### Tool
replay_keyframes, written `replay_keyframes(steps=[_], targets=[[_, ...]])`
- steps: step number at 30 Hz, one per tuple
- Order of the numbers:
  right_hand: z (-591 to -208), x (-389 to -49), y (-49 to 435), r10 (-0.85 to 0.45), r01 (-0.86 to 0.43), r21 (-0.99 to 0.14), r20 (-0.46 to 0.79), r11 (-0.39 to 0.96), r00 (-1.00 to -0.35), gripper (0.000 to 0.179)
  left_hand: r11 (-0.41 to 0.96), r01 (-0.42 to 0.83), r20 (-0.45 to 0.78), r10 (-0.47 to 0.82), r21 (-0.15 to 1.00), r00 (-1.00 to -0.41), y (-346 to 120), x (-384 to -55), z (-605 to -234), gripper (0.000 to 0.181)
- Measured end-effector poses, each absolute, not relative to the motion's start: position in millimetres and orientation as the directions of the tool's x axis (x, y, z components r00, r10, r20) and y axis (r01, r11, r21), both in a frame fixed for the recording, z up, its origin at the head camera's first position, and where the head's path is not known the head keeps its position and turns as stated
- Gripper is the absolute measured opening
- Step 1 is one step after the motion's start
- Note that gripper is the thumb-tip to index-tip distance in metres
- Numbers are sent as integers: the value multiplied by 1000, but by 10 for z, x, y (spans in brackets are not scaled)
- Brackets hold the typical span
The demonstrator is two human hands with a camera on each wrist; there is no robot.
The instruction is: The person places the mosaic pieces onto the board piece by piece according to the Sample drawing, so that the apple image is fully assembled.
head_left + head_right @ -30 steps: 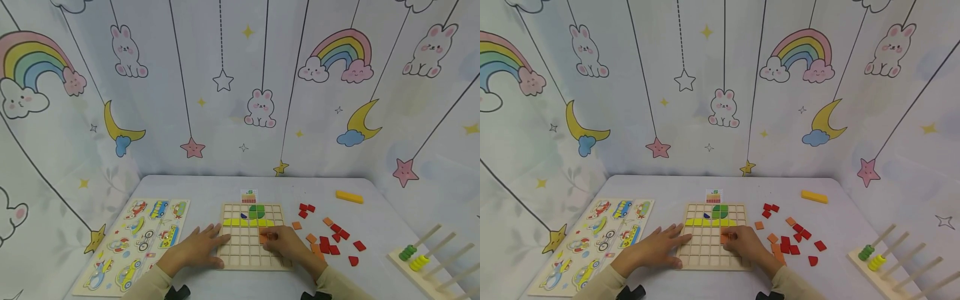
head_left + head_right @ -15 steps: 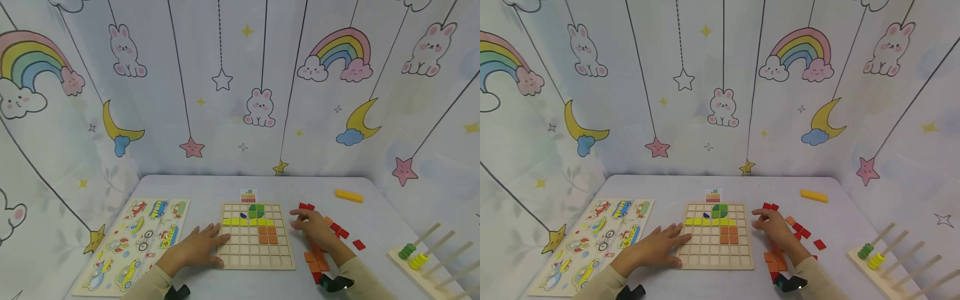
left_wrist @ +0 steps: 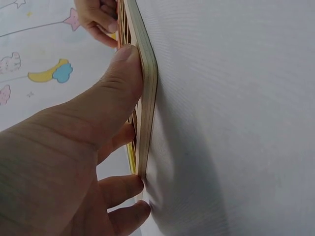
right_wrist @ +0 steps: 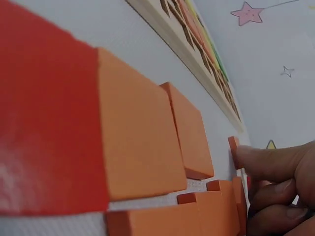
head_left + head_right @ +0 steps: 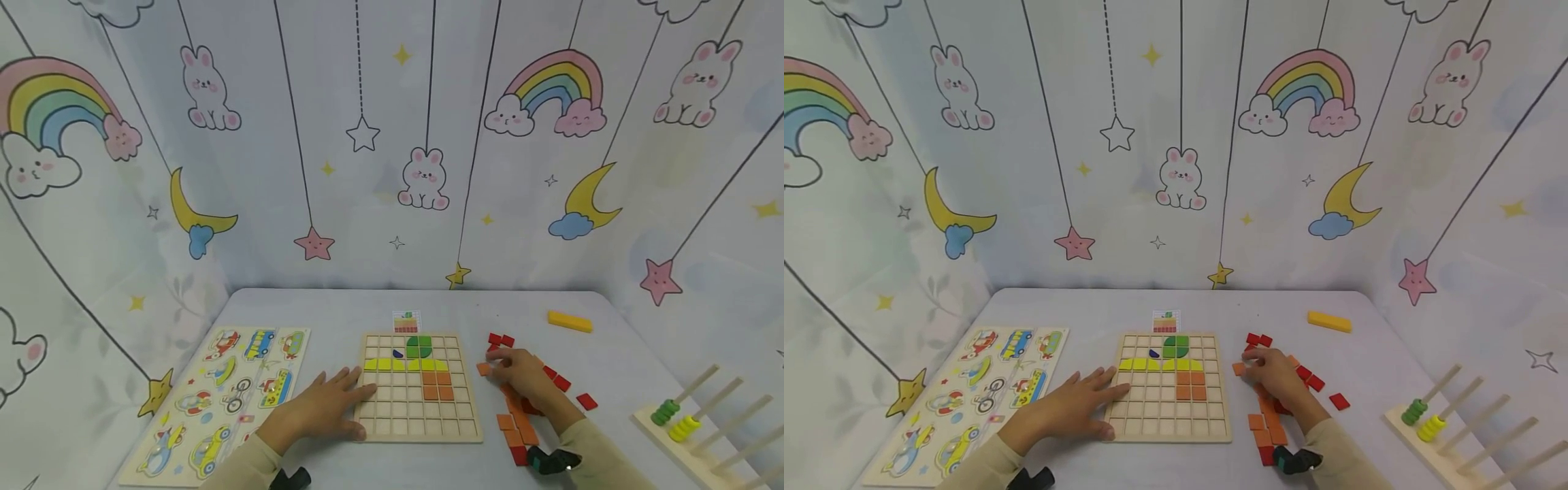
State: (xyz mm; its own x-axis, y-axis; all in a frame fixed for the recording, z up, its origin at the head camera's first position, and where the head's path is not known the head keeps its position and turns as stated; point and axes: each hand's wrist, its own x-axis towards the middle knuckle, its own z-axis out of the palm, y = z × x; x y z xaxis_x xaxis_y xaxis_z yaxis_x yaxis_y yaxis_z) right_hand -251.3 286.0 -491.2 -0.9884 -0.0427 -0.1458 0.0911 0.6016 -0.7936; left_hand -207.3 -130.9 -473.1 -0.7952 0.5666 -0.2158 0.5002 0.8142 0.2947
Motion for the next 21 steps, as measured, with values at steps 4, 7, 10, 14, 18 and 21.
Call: replay_keyframes(steps=[4,7,10,14,18,21], targets=[[-4909,-2516,2836,-62,52,-756,-122,653,-991,24,815,506,-212,567,283,-796,-1311,-2075,-4731,81],[-4910,-2524,2824,-51,59,-758,-122,649,-991,20,816,506,-213,567,279,-796,-1315,-2074,-4733,81],[-4914,-2535,2825,-31,75,-782,-120,618,-992,19,815,507,-212,568,281,-796,-1312,-2077,-4730,81],[-4904,-2540,2839,19,152,-867,-162,474,-987,22,814,507,-212,569,284,-795,-1305,-2075,-4727,81],[-4873,-2535,2851,5,163,-928,-172,336,-985,39,817,502,-217,565,283,-796,-1305,-2071,-4733,82],[-4855,-2538,2855,-23,149,-948,-162,280,-986,48,819,501,-221,563,280,-796,-1308,-2073,-4737,82]])
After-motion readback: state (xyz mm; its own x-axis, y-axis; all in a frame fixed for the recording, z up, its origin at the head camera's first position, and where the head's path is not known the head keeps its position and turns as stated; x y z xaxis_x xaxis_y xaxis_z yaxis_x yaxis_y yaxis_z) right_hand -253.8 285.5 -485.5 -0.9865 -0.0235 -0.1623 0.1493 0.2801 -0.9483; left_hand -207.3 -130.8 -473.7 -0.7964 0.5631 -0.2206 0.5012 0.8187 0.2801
